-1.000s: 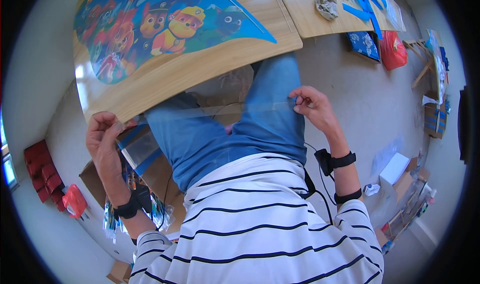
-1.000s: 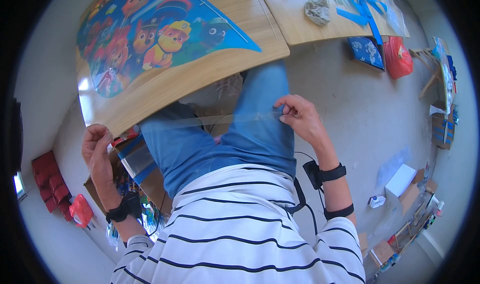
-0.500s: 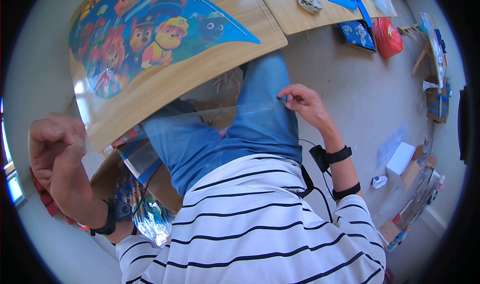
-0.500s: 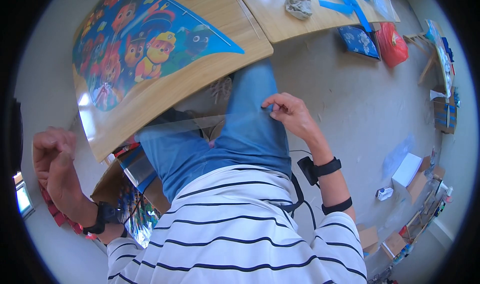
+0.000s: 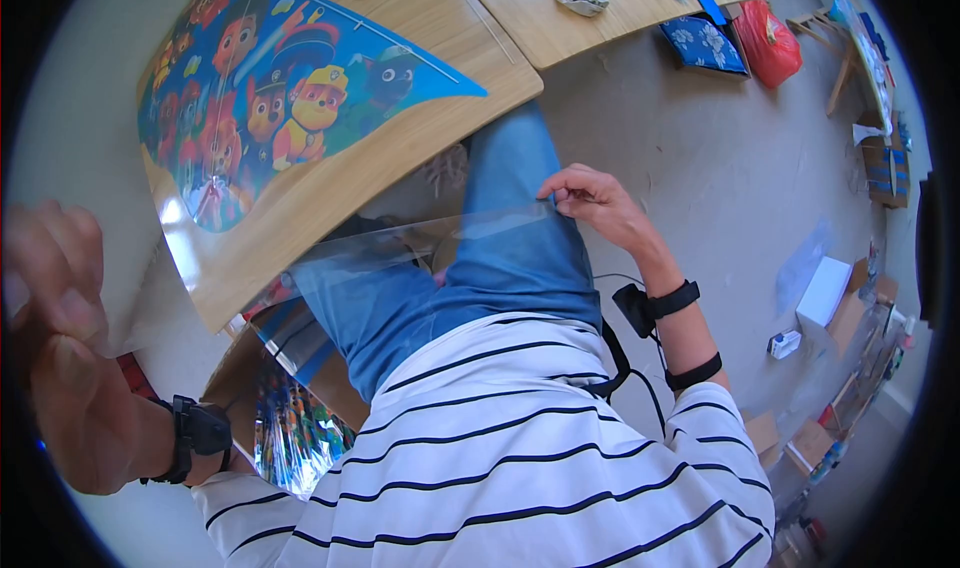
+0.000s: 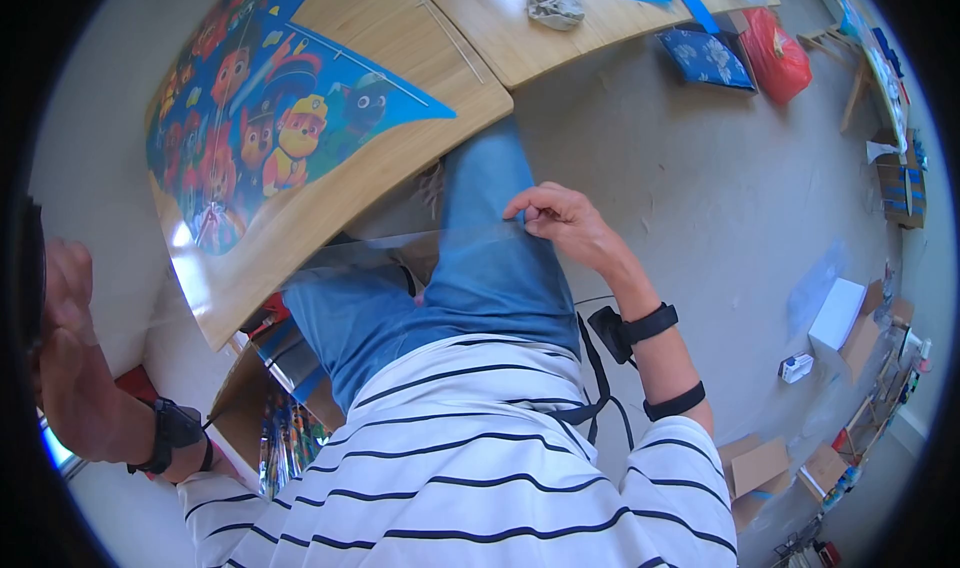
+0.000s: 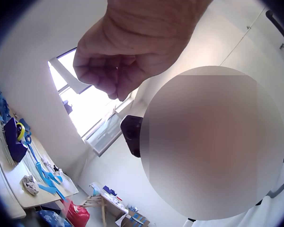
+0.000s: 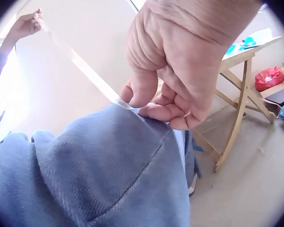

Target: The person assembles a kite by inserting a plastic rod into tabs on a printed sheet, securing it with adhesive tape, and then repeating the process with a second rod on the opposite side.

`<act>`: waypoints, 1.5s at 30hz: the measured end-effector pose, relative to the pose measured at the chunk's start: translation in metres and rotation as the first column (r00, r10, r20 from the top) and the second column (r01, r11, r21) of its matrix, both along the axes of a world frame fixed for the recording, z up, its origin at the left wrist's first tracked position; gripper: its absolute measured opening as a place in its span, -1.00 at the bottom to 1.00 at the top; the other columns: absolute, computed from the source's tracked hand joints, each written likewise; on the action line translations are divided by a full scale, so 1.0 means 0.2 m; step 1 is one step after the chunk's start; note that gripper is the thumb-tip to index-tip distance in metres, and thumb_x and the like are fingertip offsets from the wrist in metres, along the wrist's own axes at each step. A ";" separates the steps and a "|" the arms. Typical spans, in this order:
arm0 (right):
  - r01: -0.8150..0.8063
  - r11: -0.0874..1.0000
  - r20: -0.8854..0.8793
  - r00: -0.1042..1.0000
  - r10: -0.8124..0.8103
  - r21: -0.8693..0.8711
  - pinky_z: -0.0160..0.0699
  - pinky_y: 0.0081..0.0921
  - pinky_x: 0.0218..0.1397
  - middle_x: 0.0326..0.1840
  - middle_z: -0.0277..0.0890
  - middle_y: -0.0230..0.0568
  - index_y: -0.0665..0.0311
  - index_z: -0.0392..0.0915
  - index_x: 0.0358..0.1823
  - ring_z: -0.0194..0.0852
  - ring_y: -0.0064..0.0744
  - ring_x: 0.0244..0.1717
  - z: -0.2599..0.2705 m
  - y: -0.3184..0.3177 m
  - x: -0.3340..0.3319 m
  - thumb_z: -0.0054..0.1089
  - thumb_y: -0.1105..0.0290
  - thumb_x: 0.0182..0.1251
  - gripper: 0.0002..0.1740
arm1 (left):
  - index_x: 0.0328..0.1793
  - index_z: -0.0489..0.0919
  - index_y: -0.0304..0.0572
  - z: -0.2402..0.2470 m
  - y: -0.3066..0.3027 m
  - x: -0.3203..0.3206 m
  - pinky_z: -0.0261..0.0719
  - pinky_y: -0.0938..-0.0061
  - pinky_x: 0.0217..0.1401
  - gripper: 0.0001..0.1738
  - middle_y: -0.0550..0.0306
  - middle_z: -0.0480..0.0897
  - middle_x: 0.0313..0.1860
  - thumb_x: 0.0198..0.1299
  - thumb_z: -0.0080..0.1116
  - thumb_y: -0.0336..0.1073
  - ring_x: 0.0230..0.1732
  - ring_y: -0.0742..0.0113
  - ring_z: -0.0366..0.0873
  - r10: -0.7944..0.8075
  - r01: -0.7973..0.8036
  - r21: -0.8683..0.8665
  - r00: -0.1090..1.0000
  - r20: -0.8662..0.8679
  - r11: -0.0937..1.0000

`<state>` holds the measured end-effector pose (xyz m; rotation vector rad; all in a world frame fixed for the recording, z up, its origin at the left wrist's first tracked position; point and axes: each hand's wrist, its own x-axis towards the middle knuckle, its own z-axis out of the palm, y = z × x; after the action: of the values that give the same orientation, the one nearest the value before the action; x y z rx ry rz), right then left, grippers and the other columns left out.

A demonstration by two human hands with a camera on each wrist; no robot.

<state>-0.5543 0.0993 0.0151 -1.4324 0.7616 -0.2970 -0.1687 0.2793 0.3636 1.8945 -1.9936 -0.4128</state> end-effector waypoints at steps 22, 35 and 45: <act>-0.026 0.980 0.141 0.990 -0.002 0.198 0.46 -0.72 -0.03 -0.26 0.54 -0.57 0.24 0.70 -0.25 0.41 -0.74 -0.19 -0.10 -0.06 -0.02 0.33 0.67 0.25 -0.85 | 0.24 0.56 -0.05 -0.04 -0.10 -0.02 0.14 0.14 0.07 -0.61 -0.10 0.60 0.08 0.28 0.23 -0.41 0.03 0.28 0.46 -0.145 0.102 -0.177 0.956 -0.253 0.979; 0.062 0.997 0.083 0.994 -0.065 0.041 0.48 -0.63 0.00 -0.18 0.50 -0.42 0.32 0.62 -0.27 0.49 -0.62 -0.15 -0.06 -0.06 -0.03 0.27 0.66 0.21 -0.89 | -0.05 0.62 0.12 0.06 -0.14 0.03 0.35 0.31 0.24 -0.84 0.16 0.55 -0.12 0.27 0.32 -0.26 0.00 0.36 0.51 0.039 -0.042 -0.062 0.998 -0.052 0.997; 0.224 0.969 0.053 0.972 -0.230 0.106 0.38 -0.67 -0.03 -0.30 0.51 -0.52 0.27 0.58 -0.27 0.40 -0.70 -0.19 0.17 -0.04 0.06 0.26 0.60 0.23 -0.91 | 0.09 0.66 -0.24 -0.17 -0.45 0.34 0.48 0.56 0.07 -0.74 0.25 0.64 -0.17 0.28 0.23 -0.43 -0.10 0.51 0.57 0.199 -0.259 -0.287 0.954 -0.223 0.922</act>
<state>-0.5426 0.0916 0.0487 -1.2376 0.8767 -0.4736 -0.1003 0.1901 0.3300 1.7857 -1.5825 -0.1881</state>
